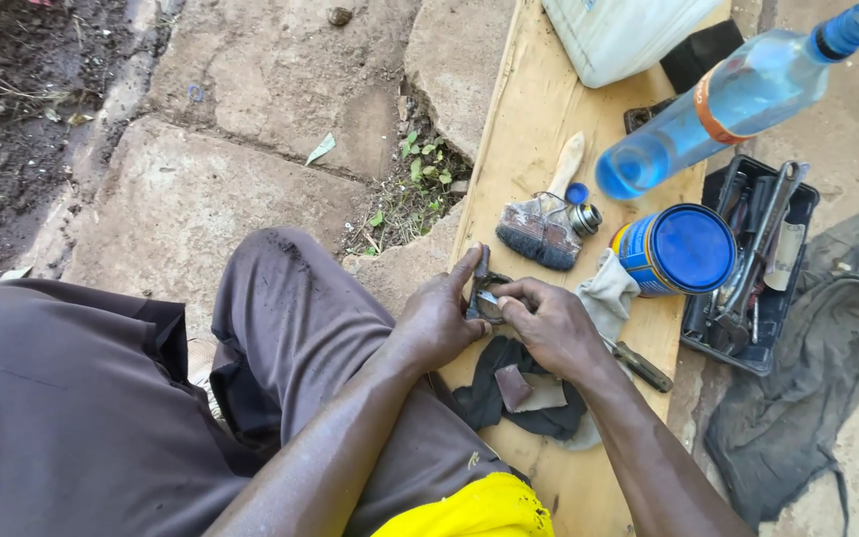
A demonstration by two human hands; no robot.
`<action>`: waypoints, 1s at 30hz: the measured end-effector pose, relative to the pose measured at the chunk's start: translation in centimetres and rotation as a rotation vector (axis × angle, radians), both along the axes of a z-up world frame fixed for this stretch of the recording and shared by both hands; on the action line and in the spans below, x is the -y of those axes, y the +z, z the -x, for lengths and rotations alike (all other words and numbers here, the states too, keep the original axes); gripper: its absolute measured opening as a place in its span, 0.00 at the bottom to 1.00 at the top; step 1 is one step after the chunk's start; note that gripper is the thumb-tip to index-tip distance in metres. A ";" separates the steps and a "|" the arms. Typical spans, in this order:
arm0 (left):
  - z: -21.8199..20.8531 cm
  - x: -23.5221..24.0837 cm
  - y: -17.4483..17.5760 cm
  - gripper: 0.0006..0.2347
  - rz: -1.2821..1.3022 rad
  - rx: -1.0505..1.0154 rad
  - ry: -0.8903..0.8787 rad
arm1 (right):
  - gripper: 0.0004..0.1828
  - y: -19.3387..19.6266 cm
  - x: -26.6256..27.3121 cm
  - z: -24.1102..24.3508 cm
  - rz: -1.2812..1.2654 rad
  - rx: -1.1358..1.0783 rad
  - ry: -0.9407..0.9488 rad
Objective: Applying grease to a metal bearing component using fingers and a screwdriver.
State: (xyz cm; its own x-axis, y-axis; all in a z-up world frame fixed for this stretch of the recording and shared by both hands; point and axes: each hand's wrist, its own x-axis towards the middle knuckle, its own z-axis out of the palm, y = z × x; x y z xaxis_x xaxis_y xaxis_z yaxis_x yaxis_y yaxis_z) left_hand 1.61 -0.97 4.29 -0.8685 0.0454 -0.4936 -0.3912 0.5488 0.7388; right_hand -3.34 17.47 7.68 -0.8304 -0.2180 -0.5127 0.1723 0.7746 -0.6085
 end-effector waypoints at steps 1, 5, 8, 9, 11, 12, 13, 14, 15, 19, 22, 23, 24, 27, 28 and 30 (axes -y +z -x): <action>0.2 0.1 -0.1 0.46 0.004 -0.001 0.003 | 0.17 -0.2 0.0 0.1 0.004 -0.001 0.003; 0.3 0.0 -0.2 0.46 -0.030 -0.002 0.011 | 0.20 0.5 0.3 -0.3 -0.090 -0.005 0.084; 0.2 -0.3 0.1 0.46 -0.019 0.013 0.000 | 0.17 0.2 0.1 -0.8 -0.163 -0.058 0.133; 0.3 -0.3 0.2 0.46 -0.014 0.020 0.002 | 0.15 -0.2 0.1 -0.8 -0.192 -0.098 0.145; 0.2 -0.2 0.3 0.46 -0.016 0.015 0.007 | 0.16 -0.4 0.1 -1.1 -0.189 -0.131 0.086; 0.3 -0.2 0.3 0.46 -0.016 0.009 0.016 | 0.16 -0.7 0.1 -1.1 -0.184 -0.167 0.030; 0.3 -0.4 0.2 0.46 -0.016 0.011 0.018 | 0.16 -0.6 0.1 -1.0 -0.184 -0.166 0.031; 0.2 -0.4 0.2 0.45 -0.018 0.012 0.017 | 0.16 -0.6 0.2 -1.0 -0.204 -0.195 0.054; 0.1 -0.4 0.2 0.45 -0.020 0.013 0.016 | 0.16 -0.5 0.3 -1.1 -0.223 -0.225 0.076; 0.5 -0.3 1.2 0.44 -0.014 0.023 0.012 | 0.16 -0.6 0.2 -0.8 -0.220 -0.299 0.160; 0.0 -0.6 0.4 0.45 -0.014 0.021 0.015 | 0.14 -1.5 0.1 -1.7 -0.222 -0.317 0.130; -0.2 -0.7 0.4 0.45 -0.005 0.026 0.012 | 0.13 -1.7 0.2 -1.8 -0.228 -0.338 0.122; 0.3 -0.5 0.3 0.45 0.008 0.019 0.009 | 0.13 -1.9 0.6 -1.3 -0.230 -0.371 0.112; 0.1 -0.5 0.4 0.45 -0.001 0.018 0.014 | 0.13 -2.0 1.0 -2.0 -0.247 -0.369 0.073; 0.2 -0.7 0.3 0.45 -0.004 0.020 0.013 | 0.13 -1.9 1.1 -2.2 -0.250 -0.367 0.073; 0.2 -0.8 0.1 0.45 0.018 0.014 0.016 | 0.12 -1.9 1.5 -2.5 -0.271 -0.382 0.021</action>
State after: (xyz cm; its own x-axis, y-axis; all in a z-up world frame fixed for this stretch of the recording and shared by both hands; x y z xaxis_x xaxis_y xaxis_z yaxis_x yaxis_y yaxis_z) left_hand 1.45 -0.12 4.39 -0.8621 0.0225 -0.5062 -0.4101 0.5557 0.7232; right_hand -0.82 15.95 5.76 -0.9677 -0.1371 -0.2118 -0.0420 0.9153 -0.4006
